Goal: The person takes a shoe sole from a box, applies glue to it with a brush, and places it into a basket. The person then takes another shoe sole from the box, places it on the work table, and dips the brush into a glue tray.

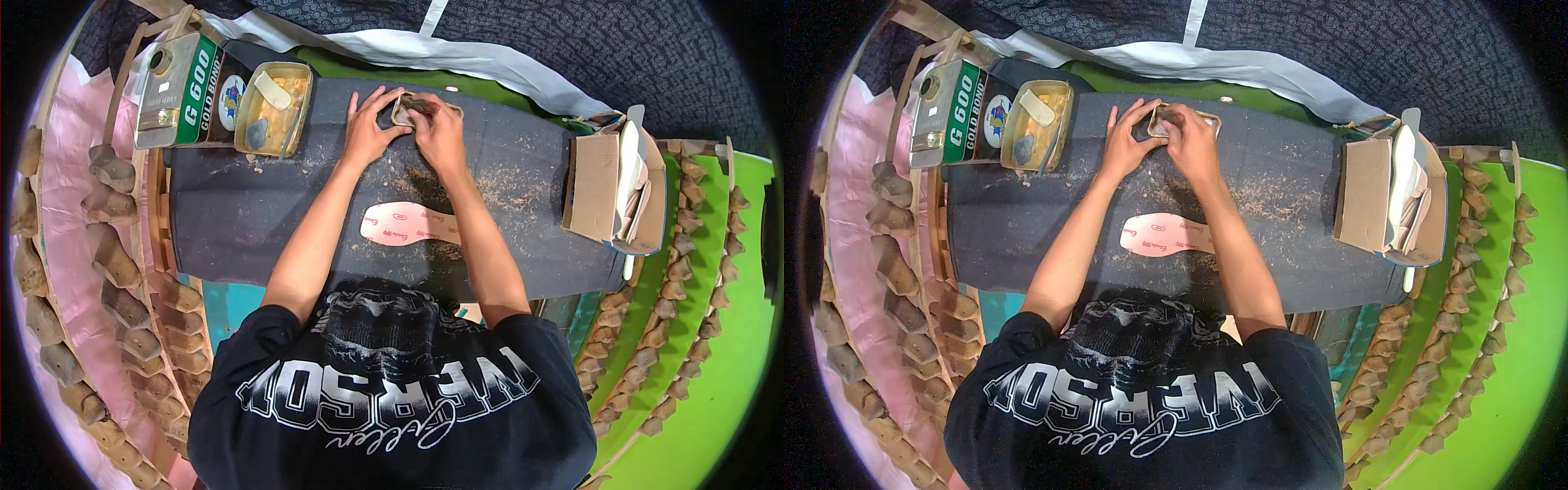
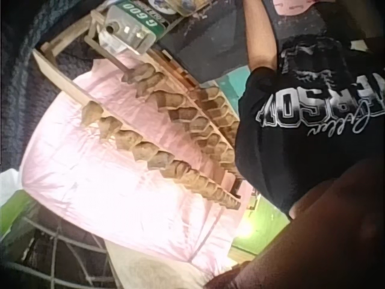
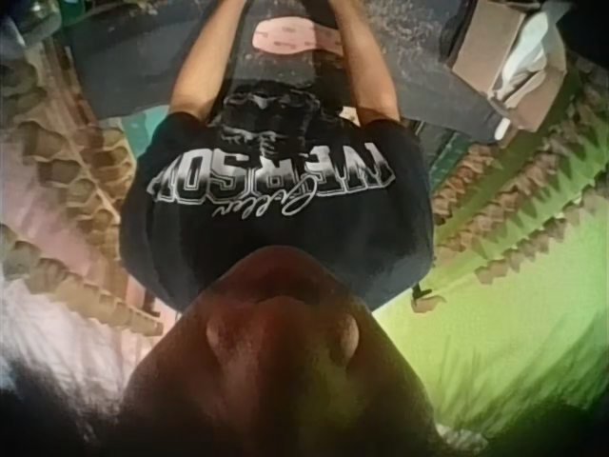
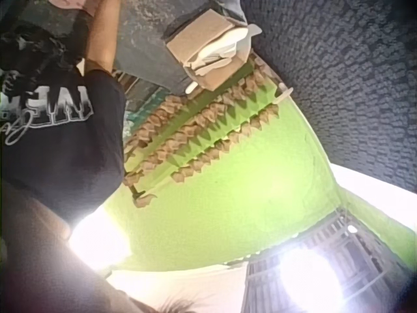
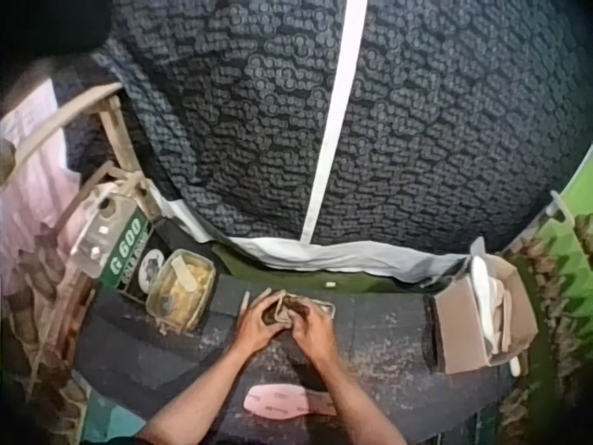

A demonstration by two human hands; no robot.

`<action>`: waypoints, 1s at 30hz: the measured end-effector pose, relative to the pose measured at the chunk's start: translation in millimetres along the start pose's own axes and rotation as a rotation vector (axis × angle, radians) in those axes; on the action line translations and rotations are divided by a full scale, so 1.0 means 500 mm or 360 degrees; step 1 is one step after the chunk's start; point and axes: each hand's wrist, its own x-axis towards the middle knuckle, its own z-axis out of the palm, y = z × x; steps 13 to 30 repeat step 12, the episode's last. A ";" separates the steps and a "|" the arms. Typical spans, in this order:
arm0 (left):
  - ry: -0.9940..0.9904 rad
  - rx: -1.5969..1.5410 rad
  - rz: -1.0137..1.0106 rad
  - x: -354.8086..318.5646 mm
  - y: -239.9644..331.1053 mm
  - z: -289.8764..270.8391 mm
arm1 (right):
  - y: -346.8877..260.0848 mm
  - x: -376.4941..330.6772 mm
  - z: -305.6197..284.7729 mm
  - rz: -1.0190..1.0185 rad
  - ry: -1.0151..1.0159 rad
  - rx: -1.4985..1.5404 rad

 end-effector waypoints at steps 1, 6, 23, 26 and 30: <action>0.0015 -0.0018 -0.0016 0.000 -0.003 0.000 | -0.008 0.001 0.013 -0.0005 0.0067 0.0018; 0.0038 -0.0030 -0.0028 0.004 -0.009 -0.002 | -0.001 0.017 -0.020 -0.0015 -0.0257 0.0019; 0.0042 0.0013 -0.0075 0.003 -0.007 -0.007 | 0.005 0.079 -0.056 0.0145 -0.0852 -0.0278; 0.0042 0.0013 -0.0075 0.003 -0.007 -0.007 | 0.005 0.079 -0.056 0.0145 -0.0852 -0.0278; 0.0042 0.0013 -0.0075 0.003 -0.007 -0.007 | 0.005 0.079 -0.056 0.0145 -0.0852 -0.0278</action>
